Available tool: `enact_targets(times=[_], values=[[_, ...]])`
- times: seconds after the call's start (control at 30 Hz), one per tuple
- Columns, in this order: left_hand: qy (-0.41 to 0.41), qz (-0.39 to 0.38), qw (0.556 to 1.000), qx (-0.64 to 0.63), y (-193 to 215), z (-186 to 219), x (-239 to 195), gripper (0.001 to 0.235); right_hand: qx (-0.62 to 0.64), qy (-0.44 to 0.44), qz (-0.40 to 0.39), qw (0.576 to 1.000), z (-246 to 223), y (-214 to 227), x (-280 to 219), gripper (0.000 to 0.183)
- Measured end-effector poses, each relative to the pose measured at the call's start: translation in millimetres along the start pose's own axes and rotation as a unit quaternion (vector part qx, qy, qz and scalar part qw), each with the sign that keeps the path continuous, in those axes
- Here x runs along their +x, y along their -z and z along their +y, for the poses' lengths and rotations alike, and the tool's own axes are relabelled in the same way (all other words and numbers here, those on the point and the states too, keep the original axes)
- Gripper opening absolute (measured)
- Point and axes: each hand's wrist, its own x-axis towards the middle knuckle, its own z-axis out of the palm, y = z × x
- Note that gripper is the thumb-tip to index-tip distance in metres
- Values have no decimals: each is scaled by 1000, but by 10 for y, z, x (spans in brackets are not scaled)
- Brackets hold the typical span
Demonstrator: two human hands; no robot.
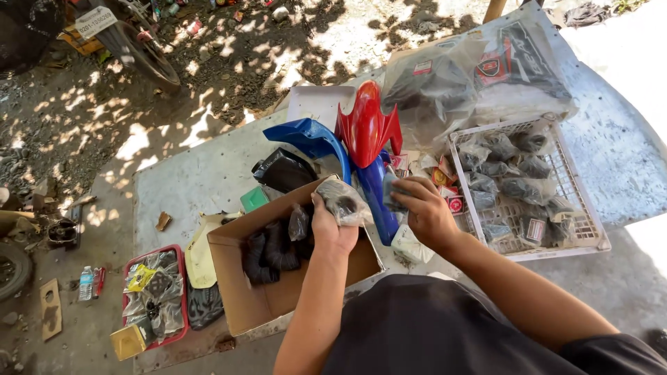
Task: The person sorts small, wrapped items from a cardboard box into a white plastic basket. They pick up items one by one, briefly inspect them, and place them into the basket. The workspace includes motorcycle parts and other boxes.
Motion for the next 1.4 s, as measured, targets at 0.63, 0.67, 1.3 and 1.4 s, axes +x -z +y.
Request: enact_targets(times=[0.63,0.67,1.3,1.4], values=[[6,-157,982,109,-446,-56,-725,28,214,-246,29,945,-479,-197,340,53],[4,-125,988,88,-422,-25,-610,31,185,-206,-2,961,-537,-249,269,49],[-26,-26,988,152,-61,-178,-419,21,147,-202,-45,967,-438,-212,406,49],[45,-118,982,141,-445,-12,-779,40,150,-105,-95,978,-647,-240,344,49]])
